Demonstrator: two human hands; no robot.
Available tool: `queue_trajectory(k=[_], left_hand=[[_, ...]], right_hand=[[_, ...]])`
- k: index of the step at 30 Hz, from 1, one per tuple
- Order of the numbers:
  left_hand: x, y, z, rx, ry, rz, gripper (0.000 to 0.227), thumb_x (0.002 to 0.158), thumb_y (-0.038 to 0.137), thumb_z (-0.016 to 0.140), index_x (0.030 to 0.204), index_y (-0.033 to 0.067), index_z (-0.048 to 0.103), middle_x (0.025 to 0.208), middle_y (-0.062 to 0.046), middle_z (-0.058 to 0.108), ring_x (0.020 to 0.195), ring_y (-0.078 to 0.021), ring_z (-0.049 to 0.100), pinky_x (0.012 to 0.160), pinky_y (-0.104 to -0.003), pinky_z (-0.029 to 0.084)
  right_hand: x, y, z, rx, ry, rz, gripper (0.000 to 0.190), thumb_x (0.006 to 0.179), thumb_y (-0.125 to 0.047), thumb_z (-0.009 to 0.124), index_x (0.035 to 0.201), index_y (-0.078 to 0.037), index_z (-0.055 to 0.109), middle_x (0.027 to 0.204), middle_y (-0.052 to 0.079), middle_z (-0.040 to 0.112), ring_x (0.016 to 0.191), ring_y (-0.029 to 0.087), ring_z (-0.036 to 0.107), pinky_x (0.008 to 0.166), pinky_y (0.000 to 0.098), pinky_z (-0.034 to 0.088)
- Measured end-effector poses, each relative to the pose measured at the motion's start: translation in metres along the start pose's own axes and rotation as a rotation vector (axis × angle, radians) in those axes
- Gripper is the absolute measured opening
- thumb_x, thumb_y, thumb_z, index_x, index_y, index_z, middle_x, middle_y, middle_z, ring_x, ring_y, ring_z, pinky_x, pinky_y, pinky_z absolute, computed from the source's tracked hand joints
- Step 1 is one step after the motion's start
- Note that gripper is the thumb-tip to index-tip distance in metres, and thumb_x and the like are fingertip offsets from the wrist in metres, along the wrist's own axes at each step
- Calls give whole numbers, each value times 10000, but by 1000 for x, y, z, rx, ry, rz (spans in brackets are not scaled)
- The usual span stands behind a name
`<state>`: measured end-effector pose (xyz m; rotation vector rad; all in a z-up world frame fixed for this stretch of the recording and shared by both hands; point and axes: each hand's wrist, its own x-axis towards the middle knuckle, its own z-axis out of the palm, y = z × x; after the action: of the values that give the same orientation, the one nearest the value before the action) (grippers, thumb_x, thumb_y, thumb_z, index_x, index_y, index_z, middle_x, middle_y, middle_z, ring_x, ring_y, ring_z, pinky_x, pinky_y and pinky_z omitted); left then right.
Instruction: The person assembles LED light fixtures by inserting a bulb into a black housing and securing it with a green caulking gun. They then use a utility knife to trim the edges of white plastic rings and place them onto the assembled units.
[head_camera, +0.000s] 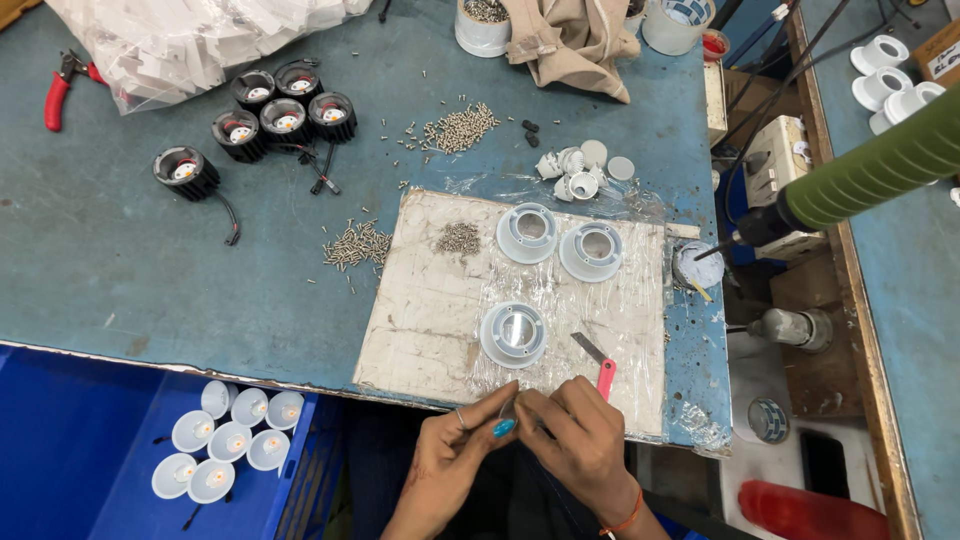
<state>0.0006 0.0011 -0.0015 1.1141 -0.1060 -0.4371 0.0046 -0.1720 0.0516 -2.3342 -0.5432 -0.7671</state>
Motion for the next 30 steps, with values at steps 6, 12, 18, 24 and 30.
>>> queue_trajectory(k=[6,12,18,24,30], left_hand=[[6,-3,-9,-221,64,-89,376,977,21,576,1335,-75,634,1279,-202,726,1145,-257,726,989,-426,610],[14,6,-13,-224,197,-69,381,960,-34,582,1331,-95,646,1208,-242,739,1137,-293,721,1025,-440,572],[41,50,-22,73,271,248,435,890,-74,580,1325,-70,609,1350,-169,674,1259,-254,668,1061,-359,522],[117,91,5,729,185,440,451,849,38,743,1292,59,655,1270,-123,673,1150,-245,713,986,-314,588],[187,94,16,1135,87,591,532,835,137,783,1341,88,623,1246,-108,689,1131,-310,658,964,-387,534]], right_hand=[[-9,6,-3,232,-98,106,258,725,-44,834,968,-18,749,740,54,568,598,155,563,499,298,429],[-45,26,-10,681,-236,219,136,814,-128,801,884,-33,733,799,46,569,662,134,549,562,291,417],[-72,65,-5,1149,114,455,126,977,-127,651,923,-66,555,1062,80,540,741,115,447,635,275,361],[-89,112,-10,1301,518,786,67,957,-31,521,936,-87,491,1110,170,588,581,54,379,400,184,293],[-121,154,-9,1220,547,859,161,902,43,473,1009,-68,518,895,152,536,502,62,322,338,206,293]])
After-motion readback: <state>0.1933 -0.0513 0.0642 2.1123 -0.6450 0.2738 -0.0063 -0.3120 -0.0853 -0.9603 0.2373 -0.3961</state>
